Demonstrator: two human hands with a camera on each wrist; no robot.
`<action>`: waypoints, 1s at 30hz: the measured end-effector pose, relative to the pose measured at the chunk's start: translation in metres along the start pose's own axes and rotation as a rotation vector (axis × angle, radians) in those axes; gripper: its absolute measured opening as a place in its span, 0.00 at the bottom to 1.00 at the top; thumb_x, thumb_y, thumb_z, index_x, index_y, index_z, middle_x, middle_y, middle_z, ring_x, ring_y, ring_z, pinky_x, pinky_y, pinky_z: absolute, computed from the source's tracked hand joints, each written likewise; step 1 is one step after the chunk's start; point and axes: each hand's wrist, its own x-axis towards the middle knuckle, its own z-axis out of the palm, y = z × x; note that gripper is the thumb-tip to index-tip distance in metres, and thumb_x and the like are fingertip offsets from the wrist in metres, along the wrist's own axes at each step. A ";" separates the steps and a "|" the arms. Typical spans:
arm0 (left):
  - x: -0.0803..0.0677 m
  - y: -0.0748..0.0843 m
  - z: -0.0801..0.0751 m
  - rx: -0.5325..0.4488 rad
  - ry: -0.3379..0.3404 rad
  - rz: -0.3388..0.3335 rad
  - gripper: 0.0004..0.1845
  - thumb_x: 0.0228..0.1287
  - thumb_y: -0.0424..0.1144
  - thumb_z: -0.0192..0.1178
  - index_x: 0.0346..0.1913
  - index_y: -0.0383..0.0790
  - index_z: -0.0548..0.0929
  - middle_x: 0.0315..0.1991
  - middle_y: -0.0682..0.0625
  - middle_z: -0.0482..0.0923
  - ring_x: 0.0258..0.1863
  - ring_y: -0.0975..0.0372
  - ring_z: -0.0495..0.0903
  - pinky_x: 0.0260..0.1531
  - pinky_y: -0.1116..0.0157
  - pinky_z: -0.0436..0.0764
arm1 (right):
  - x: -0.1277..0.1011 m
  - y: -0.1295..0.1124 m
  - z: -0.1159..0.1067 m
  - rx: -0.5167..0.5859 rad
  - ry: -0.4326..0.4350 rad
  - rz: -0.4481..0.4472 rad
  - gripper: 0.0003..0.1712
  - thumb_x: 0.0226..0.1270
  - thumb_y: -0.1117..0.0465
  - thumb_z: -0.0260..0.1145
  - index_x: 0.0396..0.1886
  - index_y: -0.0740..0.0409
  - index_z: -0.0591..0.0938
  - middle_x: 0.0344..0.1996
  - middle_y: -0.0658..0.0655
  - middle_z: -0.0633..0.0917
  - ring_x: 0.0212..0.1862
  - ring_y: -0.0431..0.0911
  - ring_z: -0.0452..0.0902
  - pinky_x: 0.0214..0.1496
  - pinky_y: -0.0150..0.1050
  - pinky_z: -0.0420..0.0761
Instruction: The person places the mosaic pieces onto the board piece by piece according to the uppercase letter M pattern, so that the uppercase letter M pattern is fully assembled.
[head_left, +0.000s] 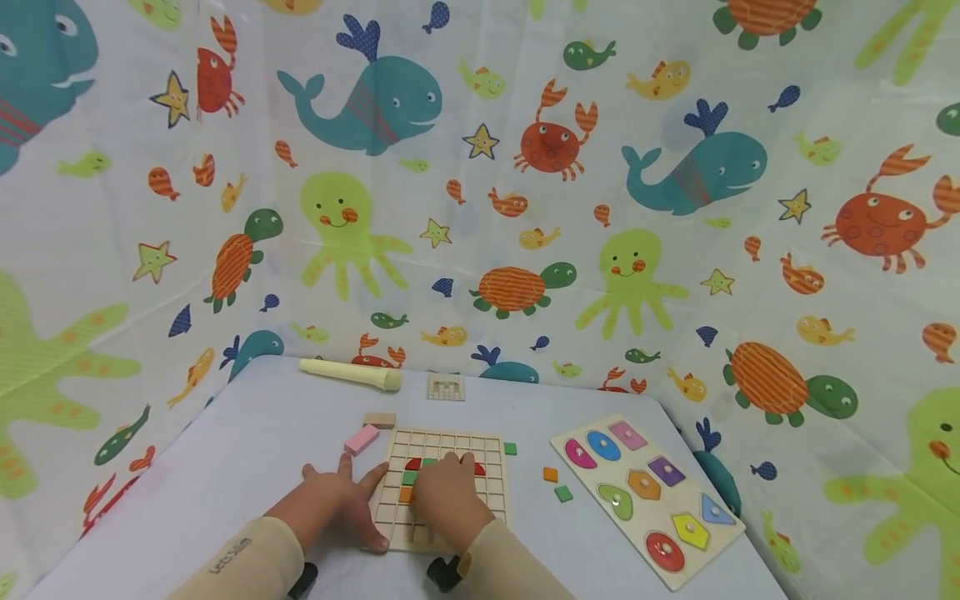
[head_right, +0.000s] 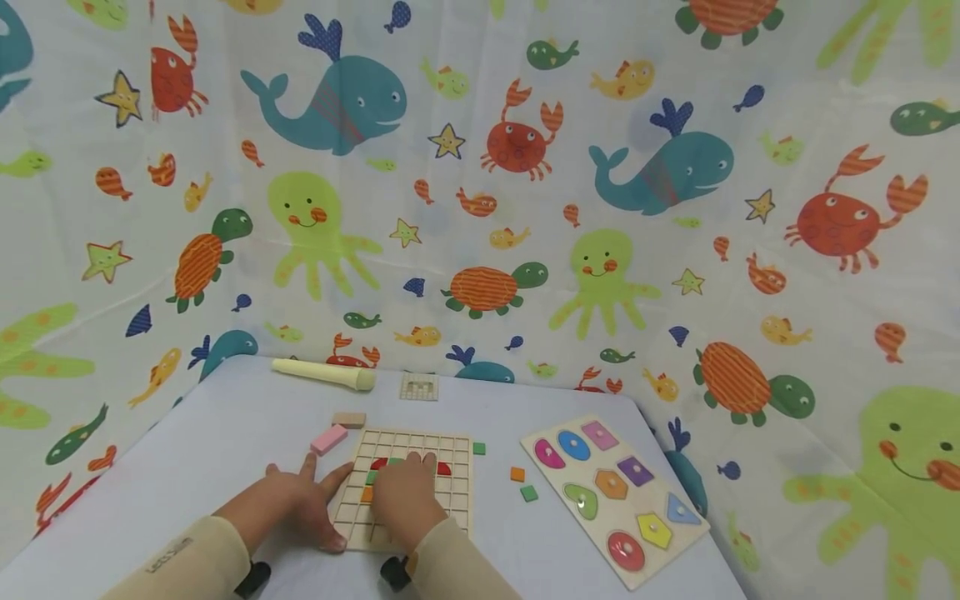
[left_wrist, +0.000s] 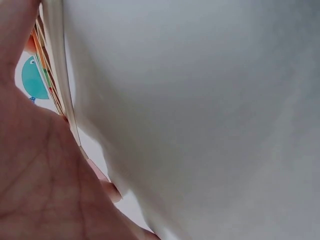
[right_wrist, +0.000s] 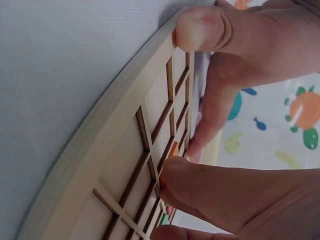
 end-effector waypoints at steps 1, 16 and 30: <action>0.000 0.000 -0.001 -0.002 0.001 -0.003 0.72 0.30 0.73 0.84 0.84 0.58 0.62 0.83 0.20 0.39 0.70 0.07 0.35 0.62 0.14 0.54 | -0.002 0.001 -0.001 0.004 -0.004 -0.004 0.12 0.67 0.42 0.76 0.31 0.42 0.94 0.31 0.48 0.89 0.47 0.51 0.74 0.70 0.58 0.68; 0.000 0.002 0.003 0.025 -0.007 0.006 0.70 0.32 0.73 0.83 0.83 0.58 0.62 0.82 0.20 0.40 0.69 0.07 0.37 0.62 0.14 0.54 | -0.008 0.018 0.007 0.276 0.057 0.016 0.09 0.66 0.43 0.76 0.42 0.34 0.94 0.44 0.45 0.91 0.51 0.53 0.79 0.66 0.64 0.69; -0.002 0.000 0.001 0.036 0.000 0.016 0.71 0.32 0.74 0.82 0.84 0.58 0.62 0.82 0.20 0.40 0.69 0.07 0.38 0.61 0.14 0.55 | -0.023 0.050 0.009 0.518 0.100 0.131 0.17 0.65 0.33 0.74 0.47 0.30 0.94 0.41 0.49 0.87 0.48 0.49 0.73 0.59 0.63 0.71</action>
